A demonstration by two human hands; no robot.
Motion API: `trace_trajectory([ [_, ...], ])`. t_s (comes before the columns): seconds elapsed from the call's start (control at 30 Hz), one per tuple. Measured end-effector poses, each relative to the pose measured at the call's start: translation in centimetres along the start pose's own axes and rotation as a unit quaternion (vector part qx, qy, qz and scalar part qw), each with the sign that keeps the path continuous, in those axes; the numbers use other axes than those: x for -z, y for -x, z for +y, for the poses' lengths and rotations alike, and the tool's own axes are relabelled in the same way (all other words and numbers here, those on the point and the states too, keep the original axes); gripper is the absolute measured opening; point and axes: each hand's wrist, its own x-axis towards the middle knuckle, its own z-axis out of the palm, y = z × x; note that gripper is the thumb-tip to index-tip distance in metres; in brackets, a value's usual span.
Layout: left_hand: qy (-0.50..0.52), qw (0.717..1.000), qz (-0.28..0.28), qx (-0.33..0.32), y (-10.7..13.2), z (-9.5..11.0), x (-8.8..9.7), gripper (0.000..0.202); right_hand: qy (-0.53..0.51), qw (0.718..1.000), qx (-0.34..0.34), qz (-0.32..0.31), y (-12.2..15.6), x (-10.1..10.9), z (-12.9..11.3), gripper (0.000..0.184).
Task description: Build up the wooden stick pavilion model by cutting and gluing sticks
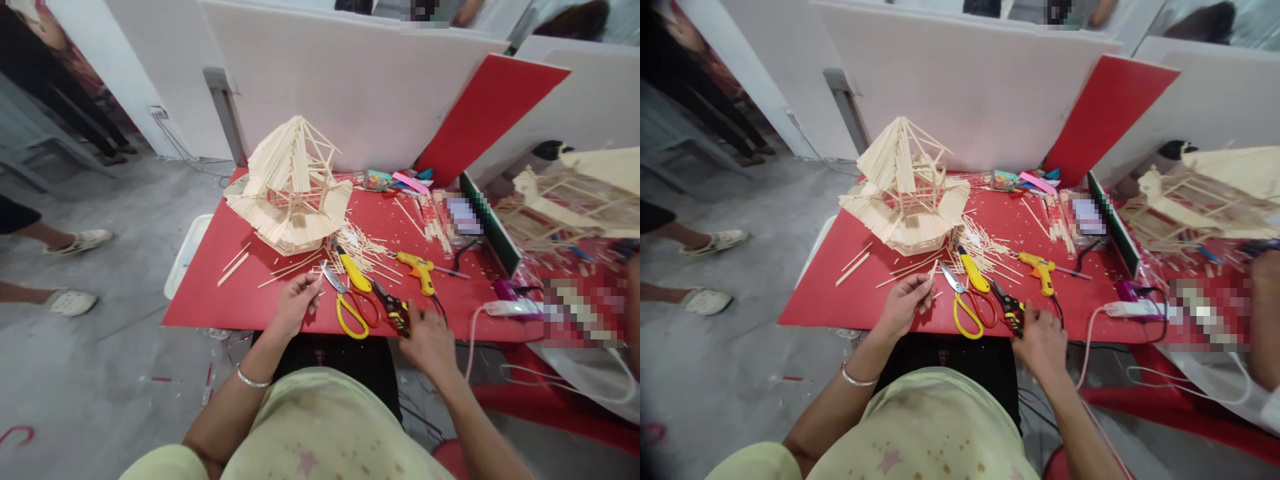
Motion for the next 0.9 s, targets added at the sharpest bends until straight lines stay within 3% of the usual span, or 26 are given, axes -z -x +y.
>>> trace_trajectory([
  [0.1,0.029,0.999,0.004,0.025,0.1,0.3,1.3,0.033,-0.138,0.990,0.004,0.011,0.4,0.5,1.1,0.067],
  [0.17,0.069,0.996,-0.014,0.056,0.0,0.6,1.7,0.033,-0.275,0.961,0.004,0.006,1.1,1.7,0.6,0.066],
  [0.23,0.110,0.990,-0.039,0.085,-0.2,0.8,1.7,0.033,-0.408,0.911,0.019,-0.058,1.8,3.3,-1.2,0.064],
  [0.33,0.145,0.981,-0.069,0.110,-0.3,1.2,1.3,0.033,-0.527,0.822,0.061,-0.209,2.2,5.4,-5.0,0.060],
  [0.47,0.128,0.983,-0.070,0.113,0.1,1.9,1.2,0.035,-0.556,0.776,0.052,-0.293,1.7,5.9,-9.1,0.052],
  [0.7,0.063,0.991,-0.061,0.105,0.6,2.9,2.7,0.034,-0.542,0.776,0.065,-0.315,1.8,6.2,-12.4,0.039],
  [0.83,-0.051,0.993,-0.049,0.092,0.1,1.8,3.9,0.033,-0.567,0.740,-0.008,-0.360,2.9,5.9,-13.0,0.039],
  [0.9,-0.164,0.985,-0.026,0.037,-0.4,0.6,4.4,0.028,-0.592,0.717,-0.060,-0.364,3.4,5.5,-12.5,0.040],
])
